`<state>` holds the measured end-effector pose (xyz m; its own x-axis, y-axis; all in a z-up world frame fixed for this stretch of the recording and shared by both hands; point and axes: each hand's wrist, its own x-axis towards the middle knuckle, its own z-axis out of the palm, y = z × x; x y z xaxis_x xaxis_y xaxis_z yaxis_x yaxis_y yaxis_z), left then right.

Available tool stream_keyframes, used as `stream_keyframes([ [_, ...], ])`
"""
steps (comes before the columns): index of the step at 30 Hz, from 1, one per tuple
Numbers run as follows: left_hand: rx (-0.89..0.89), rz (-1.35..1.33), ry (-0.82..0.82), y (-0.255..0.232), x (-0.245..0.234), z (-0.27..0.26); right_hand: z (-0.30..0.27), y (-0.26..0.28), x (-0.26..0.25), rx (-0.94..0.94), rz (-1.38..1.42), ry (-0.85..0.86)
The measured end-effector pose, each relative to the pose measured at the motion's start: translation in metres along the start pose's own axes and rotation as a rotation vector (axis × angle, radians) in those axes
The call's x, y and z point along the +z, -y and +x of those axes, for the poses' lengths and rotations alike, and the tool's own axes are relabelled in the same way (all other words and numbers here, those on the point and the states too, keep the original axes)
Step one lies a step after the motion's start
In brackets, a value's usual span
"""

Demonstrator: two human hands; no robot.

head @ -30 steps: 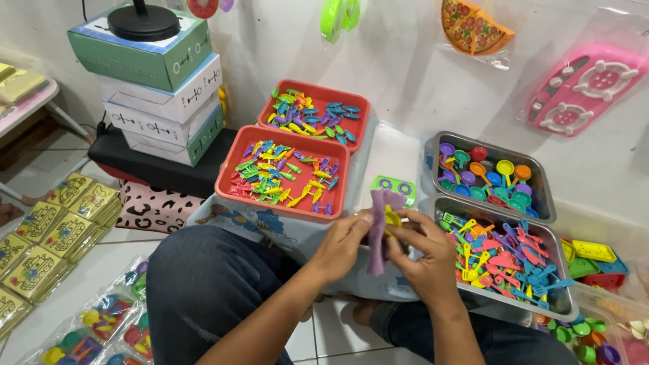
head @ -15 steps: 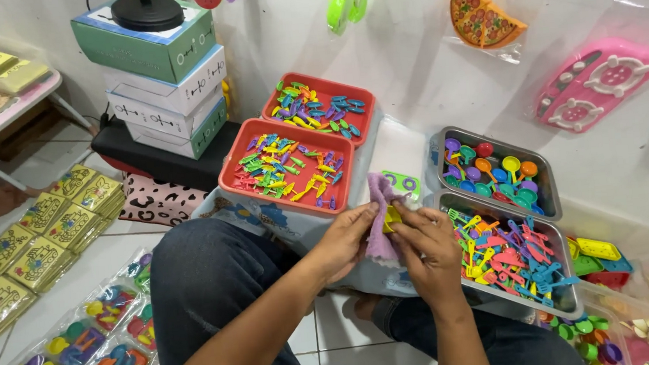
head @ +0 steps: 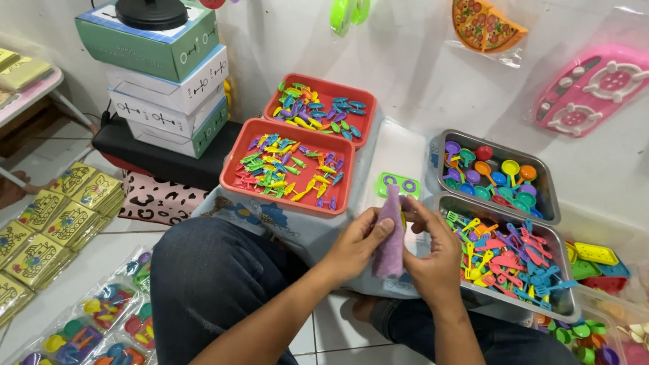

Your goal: Sorting and assembling small colorful plastic toy pieces from various bins into specific sets.

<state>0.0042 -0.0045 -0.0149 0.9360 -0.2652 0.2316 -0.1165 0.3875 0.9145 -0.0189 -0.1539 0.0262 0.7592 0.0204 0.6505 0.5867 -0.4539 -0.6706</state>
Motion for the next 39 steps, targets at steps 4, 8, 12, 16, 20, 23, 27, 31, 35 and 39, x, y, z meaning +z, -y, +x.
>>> stream_keyframes([
  [4,-0.025,0.076,0.061,0.016,-0.004,0.002,-0.003,-0.018,-0.004,0.025,0.007,0.101],
  [8,-0.117,0.312,0.047,-0.001,-0.013,-0.001,-0.004,-0.015,-0.005,0.016,0.038,0.248],
  [12,-0.170,0.381,0.028,-0.012,-0.008,-0.004,-0.001,-0.012,-0.008,-0.036,-0.065,0.245],
  [16,-0.148,0.249,0.044,0.008,-0.009,-0.005,0.001,-0.016,-0.012,0.014,-0.056,0.205],
  [20,-0.077,0.091,0.103,0.014,-0.001,-0.007,0.000,-0.025,-0.018,0.121,-0.021,0.118],
  [23,-0.069,0.393,0.058,0.014,-0.015,0.002,-0.001,-0.015,-0.014,0.107,-0.139,0.083],
  [27,-0.033,0.446,-0.032,0.011,-0.013,0.004,-0.003,-0.022,-0.007,0.088,-0.210,0.022],
  [31,-0.038,0.326,-0.136,0.004,0.002,-0.003,-0.004,-0.022,-0.005,0.058,-0.269,0.003],
  [35,-0.300,0.106,-0.272,-0.037,0.020,-0.014,-0.002,-0.015,-0.003,0.028,-0.209,0.133],
  [39,-0.407,-0.096,-0.393,-0.056,0.023,-0.007,0.016,-0.051,-0.007,0.231,-0.013,-0.011],
])
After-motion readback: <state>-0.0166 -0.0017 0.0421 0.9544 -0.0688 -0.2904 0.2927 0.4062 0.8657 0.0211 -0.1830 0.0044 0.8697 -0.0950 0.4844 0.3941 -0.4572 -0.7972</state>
